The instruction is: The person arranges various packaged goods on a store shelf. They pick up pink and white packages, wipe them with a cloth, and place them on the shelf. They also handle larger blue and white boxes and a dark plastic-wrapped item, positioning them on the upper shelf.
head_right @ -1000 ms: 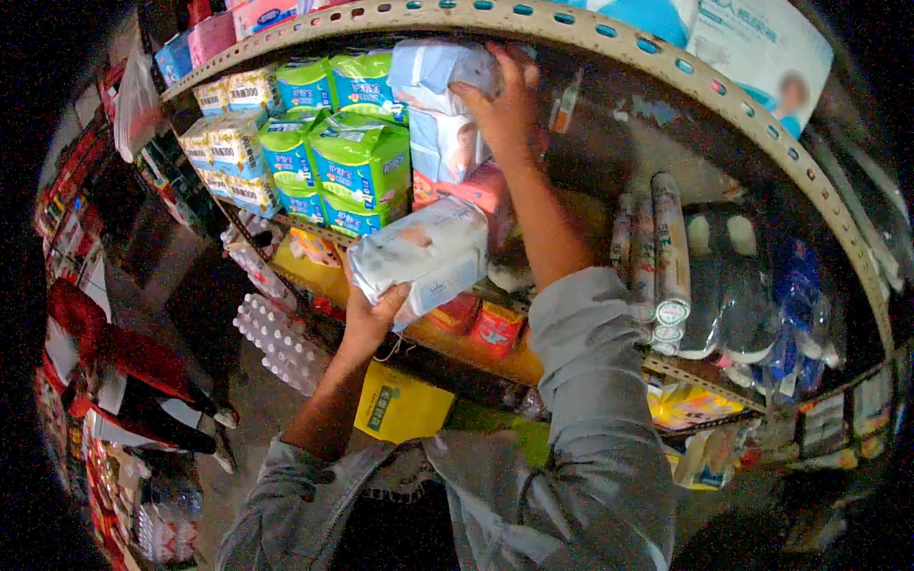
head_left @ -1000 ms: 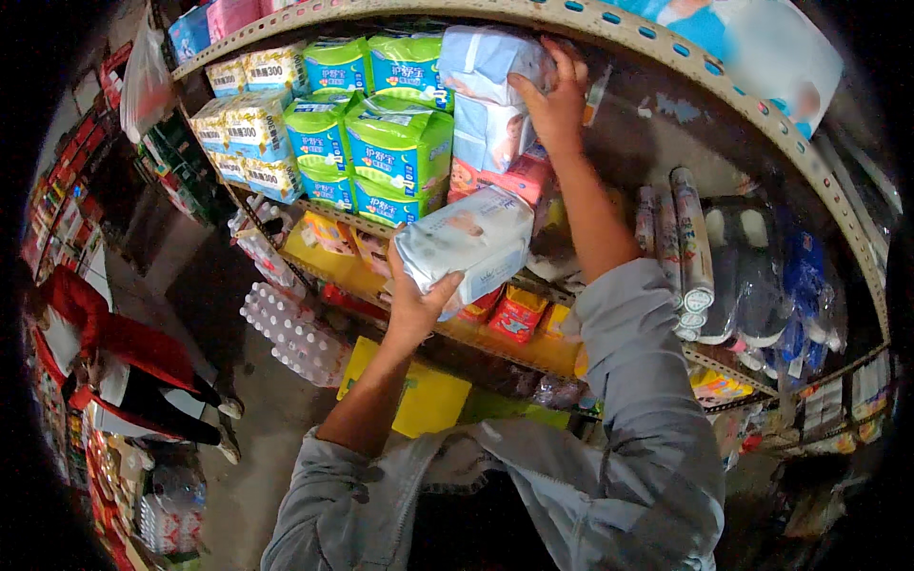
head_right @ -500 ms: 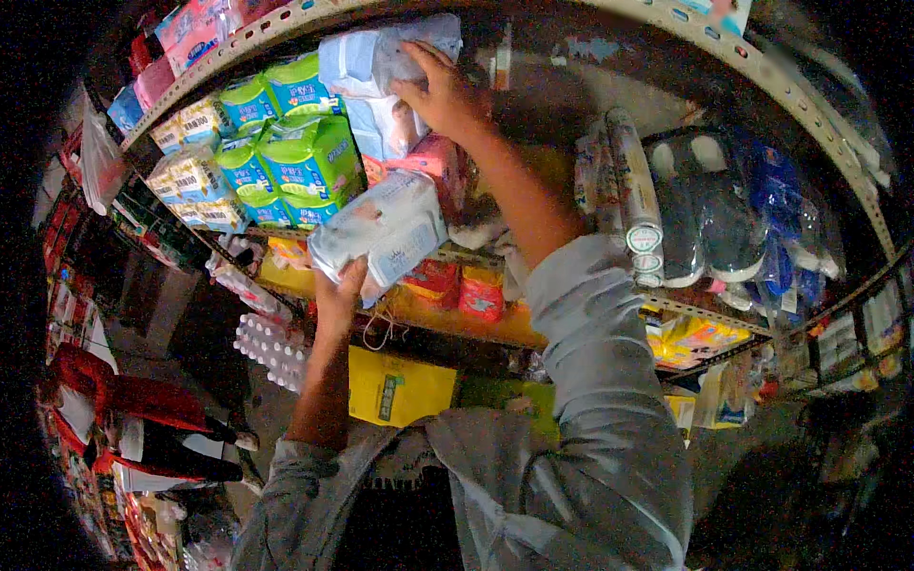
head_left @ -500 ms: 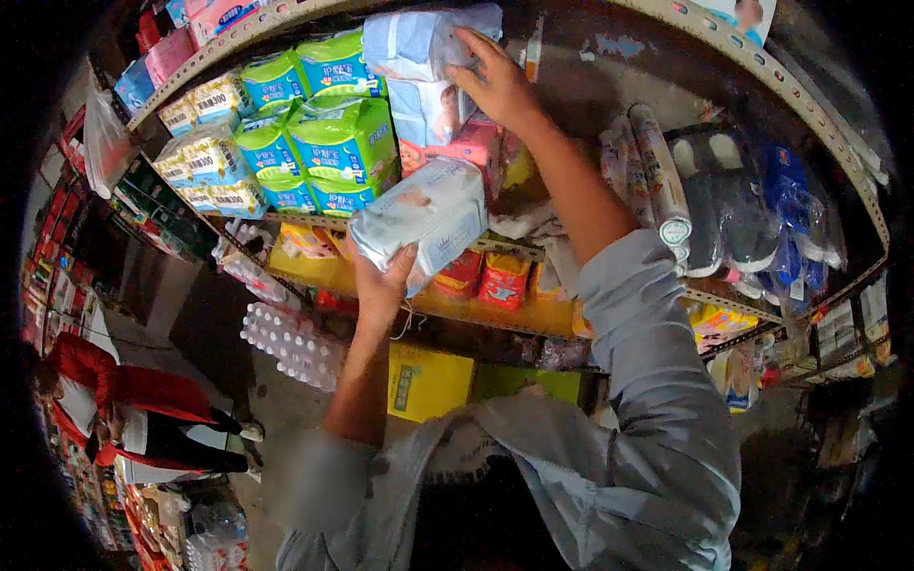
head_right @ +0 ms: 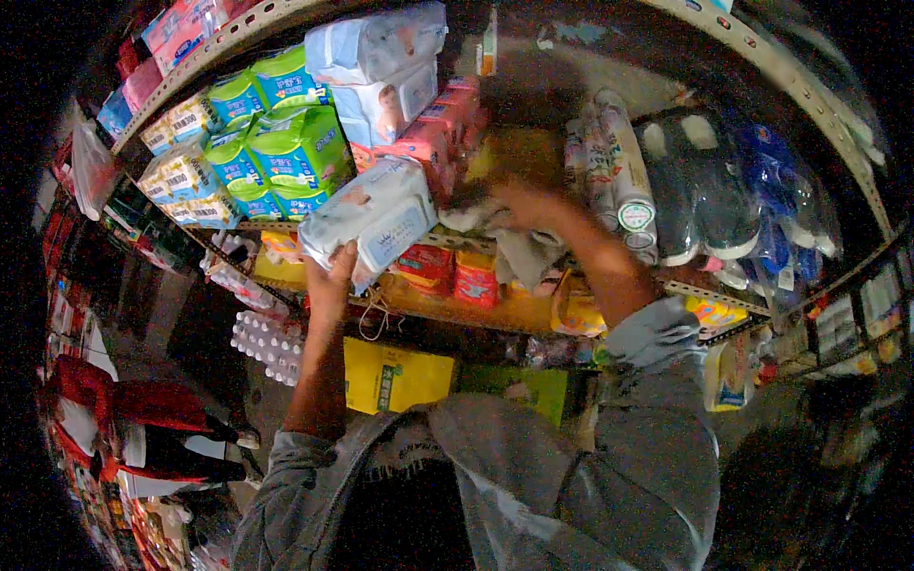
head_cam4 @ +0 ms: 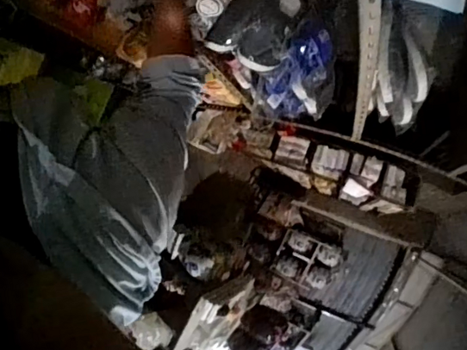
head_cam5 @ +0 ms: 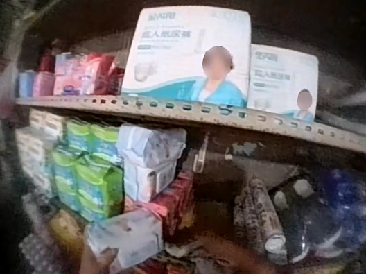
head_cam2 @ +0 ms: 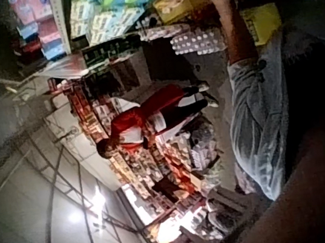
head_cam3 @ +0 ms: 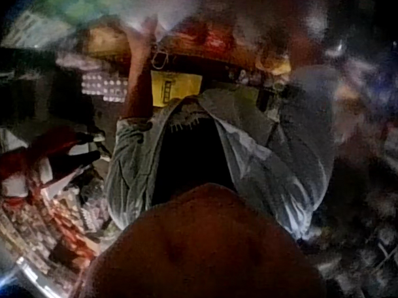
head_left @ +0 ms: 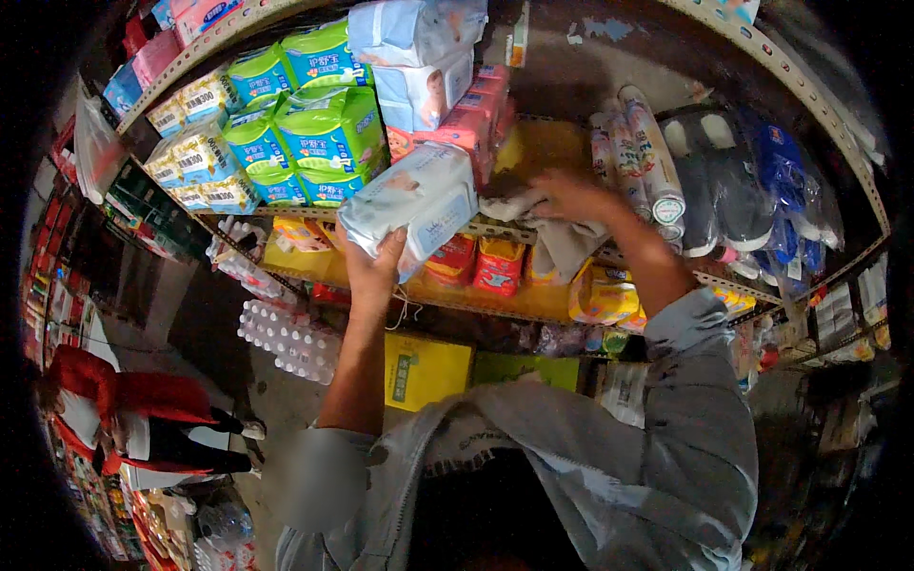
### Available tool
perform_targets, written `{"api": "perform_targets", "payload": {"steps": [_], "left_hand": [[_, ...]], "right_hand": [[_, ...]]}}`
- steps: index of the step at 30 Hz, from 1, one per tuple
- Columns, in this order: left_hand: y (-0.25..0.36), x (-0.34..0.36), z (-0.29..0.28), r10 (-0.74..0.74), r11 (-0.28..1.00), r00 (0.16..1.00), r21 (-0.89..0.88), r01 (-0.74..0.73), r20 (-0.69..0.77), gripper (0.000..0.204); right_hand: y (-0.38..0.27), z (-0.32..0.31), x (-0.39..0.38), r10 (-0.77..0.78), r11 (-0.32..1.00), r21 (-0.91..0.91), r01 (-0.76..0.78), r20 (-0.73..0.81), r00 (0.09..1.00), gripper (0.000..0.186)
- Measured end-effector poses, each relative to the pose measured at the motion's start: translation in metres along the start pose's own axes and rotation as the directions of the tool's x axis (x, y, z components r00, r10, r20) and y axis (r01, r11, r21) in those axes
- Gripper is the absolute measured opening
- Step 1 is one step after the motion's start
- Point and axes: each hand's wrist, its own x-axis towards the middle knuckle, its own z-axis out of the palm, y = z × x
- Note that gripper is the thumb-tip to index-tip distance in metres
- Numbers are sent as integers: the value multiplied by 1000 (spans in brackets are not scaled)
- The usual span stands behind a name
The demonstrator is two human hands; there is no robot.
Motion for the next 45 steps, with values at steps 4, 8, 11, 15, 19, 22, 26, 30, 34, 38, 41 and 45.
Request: {"api": "perform_targets", "payload": {"steps": [4,8,11,15,19,22,26,30,34,38,41,45], "left_hand": [[-1,1,-2,4,1000,1000,-12,-4,-20,48],[0,0,-1,-24,999,999,-42,22,-28,48],[-2,0,-5,-53,996,998,-65,54,16,49],[3,0,-4,-46,999,999,-15,46,17,51],[5,1,6,-86,992,996,-91,88,18,57],[-7,-5,-6,-99,994,994,-50,97,-47,57],[-9,-7,-8,-108,991,993,-87,105,-38,59],[-2,-6,-5,-118,985,993,-128,118,7,63],[-6,-4,-9,-64,995,997,-78,67,37,65],[5,-2,-4,-96,992,995,-81,97,16,65],[7,-2,-3,-101,988,995,-118,102,13,68],[6,-2,-5,-72,993,997,-96,74,26,71]], "right_hand": [[20,21,1,75,988,141,-57,-131,989,42],[33,-11,35,382,921,94,-378,-407,830,42],[59,23,94,415,892,-40,-450,-324,850,40],[108,83,164,184,908,-353,-225,-145,972,35],[181,115,198,128,847,-528,-62,90,988,37],[152,95,202,164,984,-25,-176,-254,953,36],[161,85,179,437,877,-27,-480,-370,820,34],[182,86,159,569,784,10,-620,-411,712,33],[183,84,157,588,766,8,-643,-415,695,31],[181,81,145,576,776,-31,-629,-372,728,30],[178,78,135,556,794,-74,-603,-312,770,29],[177,88,131,580,773,-44,-633,-357,733,27]]}}
